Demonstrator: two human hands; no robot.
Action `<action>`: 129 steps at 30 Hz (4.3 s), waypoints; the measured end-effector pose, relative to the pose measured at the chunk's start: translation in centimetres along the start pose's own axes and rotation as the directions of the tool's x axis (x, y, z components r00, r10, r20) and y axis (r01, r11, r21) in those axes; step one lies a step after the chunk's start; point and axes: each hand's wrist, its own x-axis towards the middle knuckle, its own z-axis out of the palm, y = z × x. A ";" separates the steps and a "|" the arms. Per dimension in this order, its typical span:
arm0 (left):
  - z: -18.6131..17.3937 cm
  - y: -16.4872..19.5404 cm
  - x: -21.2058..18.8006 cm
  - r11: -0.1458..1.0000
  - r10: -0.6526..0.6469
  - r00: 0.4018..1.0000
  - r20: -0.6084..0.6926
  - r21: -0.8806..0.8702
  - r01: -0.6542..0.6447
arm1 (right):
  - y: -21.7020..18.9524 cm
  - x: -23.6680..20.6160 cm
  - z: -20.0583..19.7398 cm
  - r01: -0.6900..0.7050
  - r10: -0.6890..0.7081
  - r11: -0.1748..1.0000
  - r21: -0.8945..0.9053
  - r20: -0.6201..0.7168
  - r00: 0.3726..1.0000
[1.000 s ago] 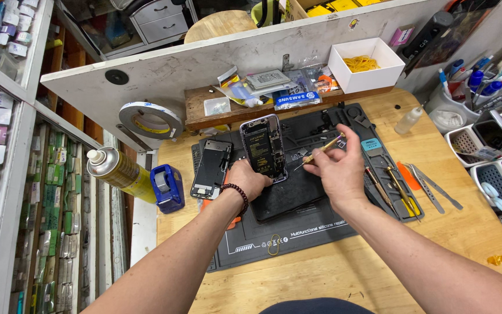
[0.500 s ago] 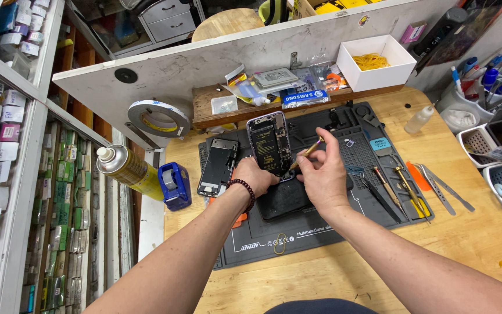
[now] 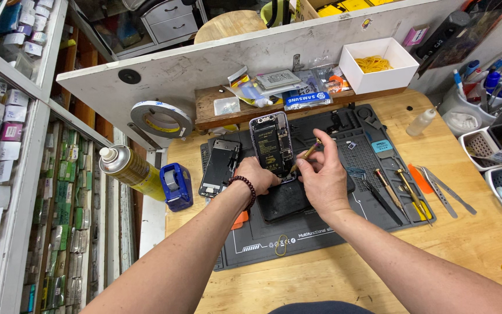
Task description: The person uses a precision screwdriver to remove screws from the internal frame of a disassembled smartphone. They then use a plastic pry tool to carefully lift and separate a ribbon cable connector from the motherboard.
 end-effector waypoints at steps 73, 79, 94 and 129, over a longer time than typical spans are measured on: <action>-0.5 -0.1 -0.4 0.996 0.013 1.000 -0.012 0.086 -0.012 | -3.6 2.8 0.3 0.557 -0.480 0.708 -0.433 0.283 0.830; -0.4 -0.3 -0.3 0.999 0.026 1.000 -0.010 0.029 -0.026 | -4.3 3.2 1.0 0.470 -0.362 0.778 -0.418 0.314 0.878; 0.2 -0.7 0.9 1.000 0.023 1.000 -0.020 0.021 -0.023 | -3.5 4.5 0.6 0.379 -0.289 0.836 -0.396 0.268 0.919; -0.1 0.6 0.5 0.997 -0.006 1.000 -0.022 0.073 0.008 | -3.1 5.9 -0.2 0.404 -0.315 0.867 -0.290 0.308 0.898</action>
